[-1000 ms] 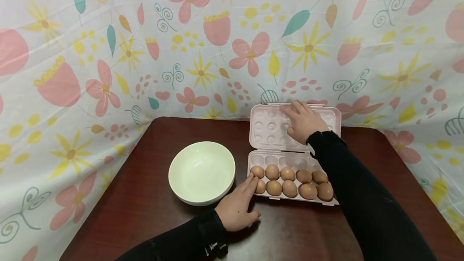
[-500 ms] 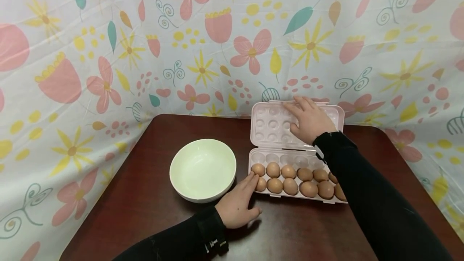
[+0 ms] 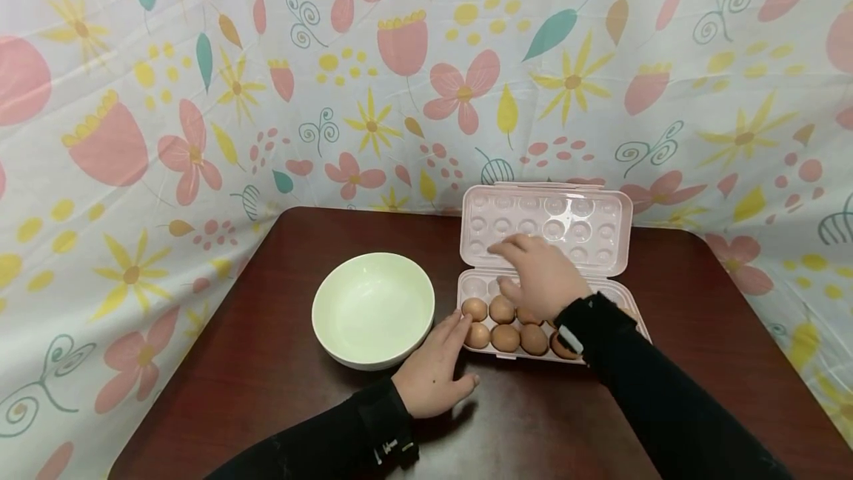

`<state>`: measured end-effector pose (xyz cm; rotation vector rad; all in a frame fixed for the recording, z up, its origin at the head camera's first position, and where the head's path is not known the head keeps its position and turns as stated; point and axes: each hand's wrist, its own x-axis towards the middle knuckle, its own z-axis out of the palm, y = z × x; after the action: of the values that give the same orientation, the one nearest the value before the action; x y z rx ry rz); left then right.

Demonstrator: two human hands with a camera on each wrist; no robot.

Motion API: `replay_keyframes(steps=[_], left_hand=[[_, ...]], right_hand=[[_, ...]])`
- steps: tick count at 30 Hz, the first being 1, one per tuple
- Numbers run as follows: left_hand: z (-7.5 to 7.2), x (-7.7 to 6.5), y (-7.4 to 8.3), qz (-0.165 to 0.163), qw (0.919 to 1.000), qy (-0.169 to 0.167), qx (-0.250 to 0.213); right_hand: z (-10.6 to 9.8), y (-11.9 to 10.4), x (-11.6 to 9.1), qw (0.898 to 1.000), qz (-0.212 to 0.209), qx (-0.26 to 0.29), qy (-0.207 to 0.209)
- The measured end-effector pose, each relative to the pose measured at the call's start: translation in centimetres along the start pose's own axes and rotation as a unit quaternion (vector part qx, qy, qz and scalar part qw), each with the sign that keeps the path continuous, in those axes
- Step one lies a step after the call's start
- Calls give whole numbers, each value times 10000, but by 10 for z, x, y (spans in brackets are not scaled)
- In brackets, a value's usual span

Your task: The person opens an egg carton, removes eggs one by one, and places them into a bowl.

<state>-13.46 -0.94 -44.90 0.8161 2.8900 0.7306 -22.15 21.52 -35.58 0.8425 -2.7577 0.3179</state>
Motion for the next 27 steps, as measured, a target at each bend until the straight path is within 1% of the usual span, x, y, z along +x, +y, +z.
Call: replay_keyframes(steps=[3,6,8,10,11,13,15,18,21,27], left_hand=[[-2,-2,2,115,9999,83,53],[-5,-6,4,322,9986,279,308],[-8,-8,6,557,9956,509,554],[-10,-10,6,805,9903,804,796],[-11,-10,7,894,9878,927,878],[-13,-11,8,980,9855,1052,899],[-14,-12,8,911,9880,1023,714],[-15,-13,9,669,9941,822,251],[-15,-14,9,500,9961,721,-103],[-14,-14,8,439,9961,712,-264]], right_hand=[[12,-12,-11,9998,-167,-58,-121],[24,-21,-22,9994,-317,-101,-77],[31,-26,-27,9991,-390,-117,-79],[37,-30,-32,9990,-402,-156,-81],[40,-32,-34,9989,-416,-185,-86],[45,-36,-37,9988,-421,-198,-133],[50,-39,-39,9990,-372,-231,-121],[56,-44,-41,9993,-228,-255,-176],[61,-48,-42,9990,-60,-365,-257],[69,-49,-43,9977,216,-522,-387]])
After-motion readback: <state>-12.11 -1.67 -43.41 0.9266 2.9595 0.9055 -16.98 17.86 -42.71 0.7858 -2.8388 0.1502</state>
